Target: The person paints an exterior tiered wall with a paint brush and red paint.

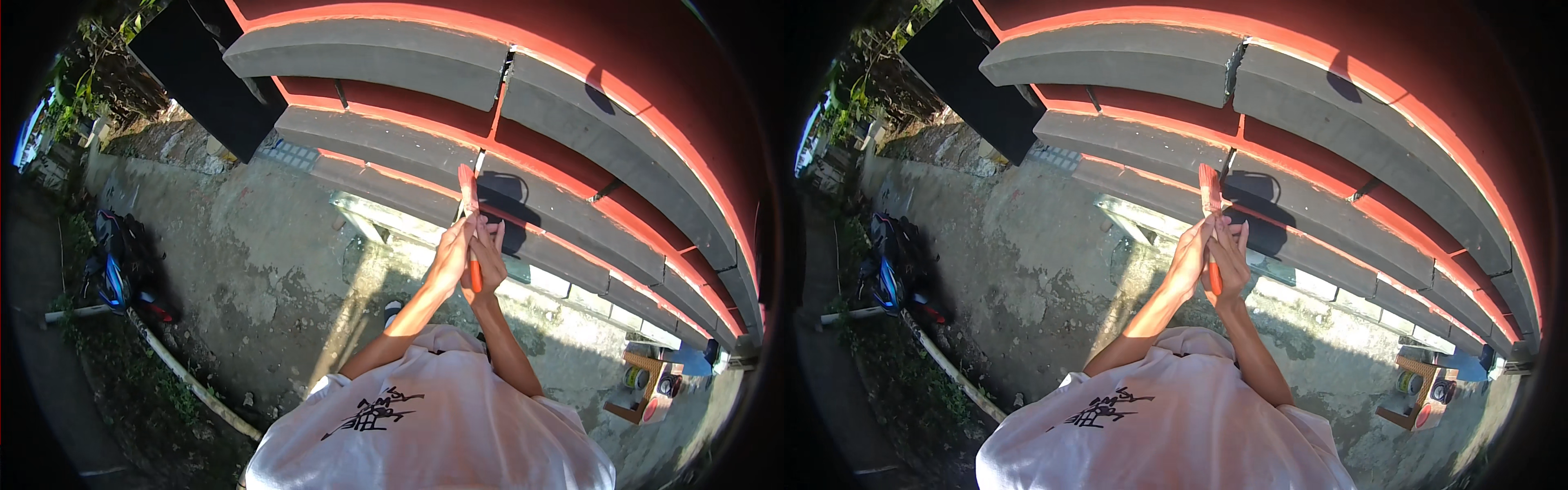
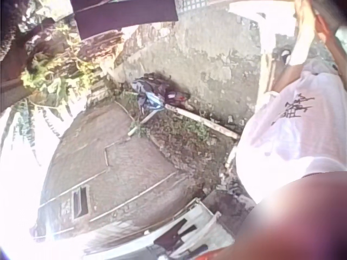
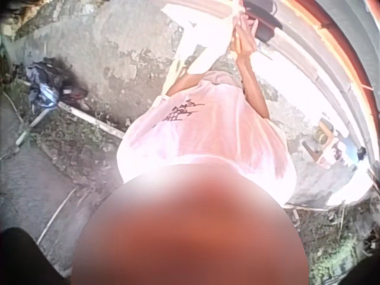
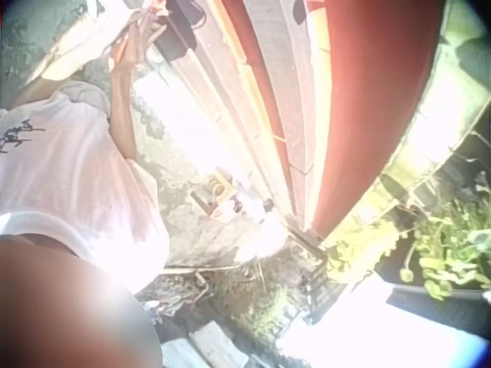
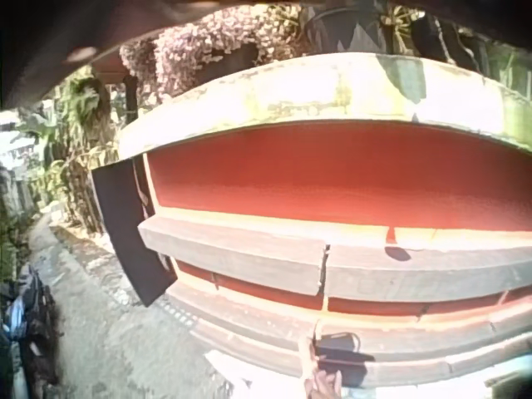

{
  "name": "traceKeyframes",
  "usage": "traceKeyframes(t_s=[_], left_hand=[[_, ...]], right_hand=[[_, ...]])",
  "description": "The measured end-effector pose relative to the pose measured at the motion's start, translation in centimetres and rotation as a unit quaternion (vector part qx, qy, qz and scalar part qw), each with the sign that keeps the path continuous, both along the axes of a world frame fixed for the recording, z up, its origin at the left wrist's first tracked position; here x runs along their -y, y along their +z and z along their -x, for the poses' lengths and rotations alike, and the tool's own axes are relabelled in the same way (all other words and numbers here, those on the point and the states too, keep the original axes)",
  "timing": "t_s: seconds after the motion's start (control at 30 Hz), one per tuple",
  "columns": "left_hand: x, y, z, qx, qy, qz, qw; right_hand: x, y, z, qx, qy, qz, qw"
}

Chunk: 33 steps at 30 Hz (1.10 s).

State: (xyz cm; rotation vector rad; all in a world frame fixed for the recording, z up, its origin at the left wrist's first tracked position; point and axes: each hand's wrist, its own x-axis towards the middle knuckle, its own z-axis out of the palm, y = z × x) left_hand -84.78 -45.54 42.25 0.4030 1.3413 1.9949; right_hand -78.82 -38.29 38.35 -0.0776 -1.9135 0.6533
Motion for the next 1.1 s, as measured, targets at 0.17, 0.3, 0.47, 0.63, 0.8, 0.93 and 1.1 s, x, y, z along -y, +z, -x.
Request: traceKeyframes(t_s=[0.17, 0.3, 0.47, 0.63, 0.8, 0.93, 1.1], left_hand=[[3.5, -0.9, 5.1, -0.056, 0.099, 0.013, 0.993], [8.2, -0.3, 14.2, -0.167, 0.224, 0.159, 0.947], [11.0, 2.3, 24.1, -0.314, 0.236, 0.365, 0.844], [8.9, 1.4, 27.3, -0.414, 0.242, 0.435, 0.762], [5.2, 0.5, 26.4, -0.396, 0.239, 0.407, 0.788], [4.9, 1.5, 26.2, -0.392, 0.219, 0.385, 0.806], [2.6, 2.2, 23.4, -0.375, 0.167, 0.371, 0.833]], right_hand=[[1.9, 0.0, 1.7, 0.098, 0.096, -0.061, 0.989], [2.2, 0.7, 1.2, 0.15, 0.159, 0.015, 0.976], [-0.8, -3.8, -0.5, 0.247, 0.06, 0.077, 0.964], [-7.8, -3.1, -2.4, 0.171, -0.174, 0.053, 0.968], [-10.6, -0.2, -1.7, 0.179, -0.249, 0.03, 0.951], [-10.7, -0.4, -0.6, 0.235, -0.259, 0.029, 0.936], [-10.6, -0.8, 0.1, 0.237, -0.276, 0.034, 0.931]])
